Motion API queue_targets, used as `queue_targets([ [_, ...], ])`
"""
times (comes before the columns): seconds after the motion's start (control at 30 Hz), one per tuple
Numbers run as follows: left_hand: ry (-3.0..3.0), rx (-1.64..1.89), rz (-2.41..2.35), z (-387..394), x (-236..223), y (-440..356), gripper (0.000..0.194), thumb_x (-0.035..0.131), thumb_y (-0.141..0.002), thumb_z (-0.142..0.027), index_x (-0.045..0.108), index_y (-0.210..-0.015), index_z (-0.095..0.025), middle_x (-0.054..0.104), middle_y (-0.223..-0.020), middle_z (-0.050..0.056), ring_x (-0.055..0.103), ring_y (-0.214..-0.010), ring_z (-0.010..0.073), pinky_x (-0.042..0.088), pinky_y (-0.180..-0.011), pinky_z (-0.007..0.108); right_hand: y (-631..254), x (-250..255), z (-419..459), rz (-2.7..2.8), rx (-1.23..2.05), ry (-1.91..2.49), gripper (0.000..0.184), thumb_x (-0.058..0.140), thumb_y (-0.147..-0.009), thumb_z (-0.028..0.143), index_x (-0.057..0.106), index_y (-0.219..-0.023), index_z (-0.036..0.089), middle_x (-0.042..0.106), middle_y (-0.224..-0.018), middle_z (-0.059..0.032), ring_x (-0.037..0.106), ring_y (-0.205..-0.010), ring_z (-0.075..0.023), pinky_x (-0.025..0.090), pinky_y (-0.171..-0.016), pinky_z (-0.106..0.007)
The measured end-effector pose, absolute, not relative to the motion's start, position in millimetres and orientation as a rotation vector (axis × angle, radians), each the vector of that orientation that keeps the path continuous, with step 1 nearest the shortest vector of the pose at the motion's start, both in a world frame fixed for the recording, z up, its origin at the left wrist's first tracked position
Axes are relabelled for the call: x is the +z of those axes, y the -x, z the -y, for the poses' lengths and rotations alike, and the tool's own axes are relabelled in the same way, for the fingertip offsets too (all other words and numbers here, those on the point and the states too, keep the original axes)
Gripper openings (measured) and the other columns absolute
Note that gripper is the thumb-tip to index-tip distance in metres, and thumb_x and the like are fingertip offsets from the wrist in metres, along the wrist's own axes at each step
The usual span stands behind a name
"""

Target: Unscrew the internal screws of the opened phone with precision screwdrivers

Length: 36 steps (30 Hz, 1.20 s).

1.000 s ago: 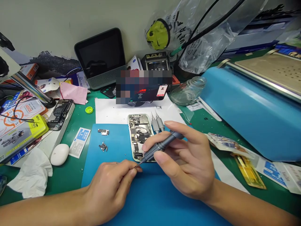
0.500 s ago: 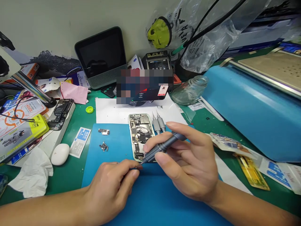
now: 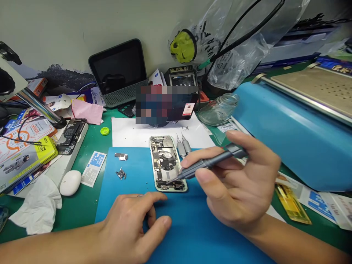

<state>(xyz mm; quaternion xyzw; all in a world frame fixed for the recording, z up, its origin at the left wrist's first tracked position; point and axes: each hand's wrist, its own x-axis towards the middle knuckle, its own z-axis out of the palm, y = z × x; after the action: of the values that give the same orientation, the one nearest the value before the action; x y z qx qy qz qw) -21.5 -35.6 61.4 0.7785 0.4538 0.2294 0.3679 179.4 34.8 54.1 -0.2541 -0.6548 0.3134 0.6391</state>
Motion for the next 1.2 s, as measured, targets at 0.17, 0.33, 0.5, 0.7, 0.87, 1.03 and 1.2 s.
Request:
queue_targets([
  [0.17,-2.348,0.501,-1.037,38.0,56.3,23.5,0.037,0.045,-0.105,-0.034,0.047,-0.137,-0.016,0.069,-0.081,0.002,0.064,-0.065,0.0205,0.045,-0.059,0.032,-183.0,53.1,-43.3,1.514,0.587,0.681,0.051,0.059,-0.097,0.019,0.047,-0.143,0.038,0.070,-0.088,-0.0028,0.069,-0.072,-0.0213,0.061,-0.062,-0.037],
  [0.33,-2.625,0.341,-1.006,40.6,56.9,23.4,0.048,0.033,-0.110,-0.038,0.034,-0.147,-0.008,0.069,-0.093,0.010,0.067,-0.073,0.0254,0.053,-0.061,0.038,-188.3,47.7,-52.3,1.616,0.479,0.651,0.053,0.061,-0.095,0.017,0.048,-0.142,0.037,0.068,-0.094,-0.0052,0.069,-0.073,-0.0218,0.062,-0.062,-0.039],
  [0.5,-2.735,0.255,-1.057,42.7,58.8,20.9,0.056,0.028,-0.111,-0.045,0.029,-0.149,-0.004,0.067,-0.100,0.013,0.067,-0.081,0.0281,0.057,-0.065,0.041,-190.2,42.6,-56.2,1.739,0.465,0.576,0.062,0.062,-0.093,0.009,0.044,-0.147,0.034,0.068,-0.097,-0.0042,0.071,-0.078,-0.0189,0.065,-0.070,-0.036],
  [0.7,-2.723,0.161,-1.120,44.4,56.8,21.2,0.066,0.027,-0.109,-0.054,0.025,-0.152,-0.003,0.065,-0.101,0.013,0.066,-0.083,0.0286,0.056,-0.067,0.042,-189.7,38.4,-54.4,1.836,0.462,0.553,0.068,0.064,-0.090,0.007,0.042,-0.150,0.032,0.069,-0.098,-0.0035,0.071,-0.079,-0.0172,0.064,-0.070,-0.033],
  [0.87,-2.711,0.160,-1.132,42.5,55.9,21.3,0.067,0.029,-0.108,-0.055,0.029,-0.149,-0.002,0.067,-0.101,0.015,0.066,-0.082,0.0294,0.057,-0.067,0.044,-189.2,40.1,-53.7,1.930,0.489,0.557,0.064,0.063,-0.092,0.008,0.041,-0.148,0.029,0.071,-0.097,-0.0039,0.070,-0.080,-0.0166,0.064,-0.071,-0.031],
  [1.03,-2.695,0.192,-1.132,40.2,55.4,20.8,0.066,0.031,-0.108,-0.054,0.028,-0.150,-0.003,0.067,-0.101,0.014,0.067,-0.082,0.0300,0.057,-0.067,0.044,-190.3,41.2,-53.1,1.961,0.471,0.541,0.063,0.061,-0.092,0.007,0.041,-0.148,0.028,0.070,-0.098,-0.0045,0.069,-0.077,-0.0151,0.063,-0.068,-0.029],
  [1.2,-2.664,0.207,-1.148,39.9,54.4,22.5,0.067,0.034,-0.107,-0.055,0.026,-0.152,-0.006,0.067,-0.098,0.012,0.068,-0.080,0.0299,0.056,-0.066,0.043,-190.9,40.7,-52.7,1.971,0.473,0.549,0.060,0.061,-0.093,0.008,0.042,-0.146,0.027,0.072,-0.099,-0.0052,0.071,-0.080,-0.0164,0.064,-0.069,-0.029],
])
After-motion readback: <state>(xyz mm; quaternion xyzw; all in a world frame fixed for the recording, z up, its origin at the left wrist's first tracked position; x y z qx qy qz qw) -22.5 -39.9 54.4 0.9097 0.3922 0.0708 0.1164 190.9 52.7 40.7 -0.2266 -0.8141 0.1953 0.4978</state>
